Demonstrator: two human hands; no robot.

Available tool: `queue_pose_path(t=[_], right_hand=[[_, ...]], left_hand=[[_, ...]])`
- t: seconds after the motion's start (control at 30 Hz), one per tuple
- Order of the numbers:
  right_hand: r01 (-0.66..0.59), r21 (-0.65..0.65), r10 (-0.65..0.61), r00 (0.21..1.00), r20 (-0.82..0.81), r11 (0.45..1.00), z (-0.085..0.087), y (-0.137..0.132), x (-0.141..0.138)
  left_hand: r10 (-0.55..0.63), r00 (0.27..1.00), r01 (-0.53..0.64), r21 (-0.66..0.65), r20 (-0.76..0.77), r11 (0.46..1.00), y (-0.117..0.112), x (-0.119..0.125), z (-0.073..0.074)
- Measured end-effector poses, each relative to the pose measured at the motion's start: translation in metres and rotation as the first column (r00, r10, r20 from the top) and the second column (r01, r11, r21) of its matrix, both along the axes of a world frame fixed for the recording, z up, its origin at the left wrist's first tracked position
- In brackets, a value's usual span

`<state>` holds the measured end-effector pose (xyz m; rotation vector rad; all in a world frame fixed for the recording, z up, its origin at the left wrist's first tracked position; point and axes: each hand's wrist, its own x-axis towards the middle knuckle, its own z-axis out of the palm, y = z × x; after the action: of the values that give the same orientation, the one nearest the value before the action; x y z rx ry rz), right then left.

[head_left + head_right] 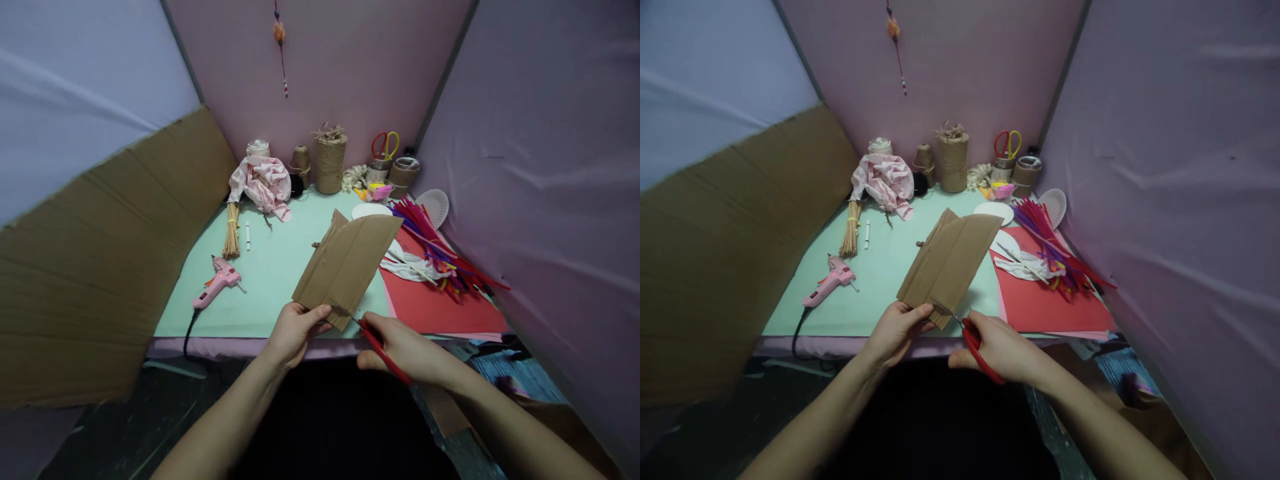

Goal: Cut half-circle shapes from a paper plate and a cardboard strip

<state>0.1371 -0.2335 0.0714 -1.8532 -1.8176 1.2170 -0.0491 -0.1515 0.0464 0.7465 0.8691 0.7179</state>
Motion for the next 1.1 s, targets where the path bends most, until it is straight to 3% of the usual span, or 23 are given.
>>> queue_pose_path(t=[0.4,0.67,1.0,1.1], right_hand=[[0.014,0.101,-0.031,0.984,0.175,0.995,-0.006,-0.004,0.004],[0.068,0.130,-0.085,0.988,0.133,0.989,-0.017,-0.004,0.005],[0.060,0.091,-0.067,0.995,0.074,0.994,-0.017,-0.011,0.009],[0.054,0.057,-0.058,0.996,0.064,0.997,-0.013,-0.011,0.006]], left_hand=[[0.020,1.000,-0.020,-0.047,0.007,0.999,-0.006,0.002,-0.002],[0.020,0.999,-0.018,-0.063,0.027,0.998,-0.010,0.005,-0.003],[-0.230,0.964,0.231,-0.003,-0.134,0.973,0.020,-0.025,0.012],[-0.236,0.956,0.242,0.019,-0.173,0.970,0.018,-0.023,0.012]])
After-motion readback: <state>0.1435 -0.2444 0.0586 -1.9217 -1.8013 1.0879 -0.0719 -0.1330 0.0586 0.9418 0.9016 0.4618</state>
